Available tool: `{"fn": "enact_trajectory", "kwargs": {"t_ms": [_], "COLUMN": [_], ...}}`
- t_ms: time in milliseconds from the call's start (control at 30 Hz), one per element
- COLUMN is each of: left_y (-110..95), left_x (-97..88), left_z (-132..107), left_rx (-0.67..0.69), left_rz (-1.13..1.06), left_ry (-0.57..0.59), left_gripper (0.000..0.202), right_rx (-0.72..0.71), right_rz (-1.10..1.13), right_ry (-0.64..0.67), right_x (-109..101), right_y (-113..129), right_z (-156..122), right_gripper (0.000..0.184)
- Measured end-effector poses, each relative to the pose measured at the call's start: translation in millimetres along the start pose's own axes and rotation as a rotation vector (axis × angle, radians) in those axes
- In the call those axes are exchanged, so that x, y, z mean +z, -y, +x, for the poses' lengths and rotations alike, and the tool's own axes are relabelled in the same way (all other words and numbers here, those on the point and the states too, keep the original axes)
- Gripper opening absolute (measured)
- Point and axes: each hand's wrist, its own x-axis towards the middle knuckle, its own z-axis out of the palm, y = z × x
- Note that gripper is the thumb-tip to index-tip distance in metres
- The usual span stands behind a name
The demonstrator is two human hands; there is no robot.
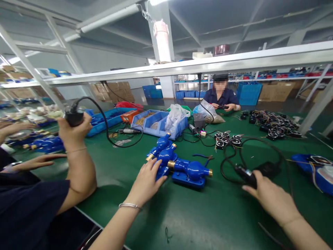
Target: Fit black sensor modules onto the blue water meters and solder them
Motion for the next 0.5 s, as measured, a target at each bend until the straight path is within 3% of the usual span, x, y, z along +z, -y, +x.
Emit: {"fn": "enact_trajectory", "kwargs": {"t_ms": [100, 167, 300, 367, 433, 500], "left_y": [41, 61, 87, 95, 102, 106], "left_x": [12.9, 23.3, 38.3, 42.2, 45.7, 50.5], "left_z": [-6, -5, 1, 1, -3, -8], "left_rx": [-0.06, -0.088, -0.104, -0.09, -0.079, -0.075], "left_rz": [-0.057, -0.114, -0.236, -0.3, -0.37, -0.439], "left_ry": [0.008, 0.028, 0.059, 0.061, 0.051, 0.031], "left_gripper": [0.056, 0.059, 0.058, 0.059, 0.063, 0.067], "right_rx": [-0.148, -0.157, -0.094, -0.072, -0.124, -0.29], "right_rz": [-0.11, -0.181, -0.291, -0.322, -0.323, -0.264], "right_ry": [0.003, -0.02, -0.085, -0.116, -0.133, -0.131], "right_x": [39, 51, 38, 22, 5, -7], "right_y": [21, 14, -21, -20, 10, 67], "right_z": [-7, -3, 19, 24, 19, 7], "right_gripper": [0.045, 0.048, 0.062, 0.057, 0.052, 0.057]}}
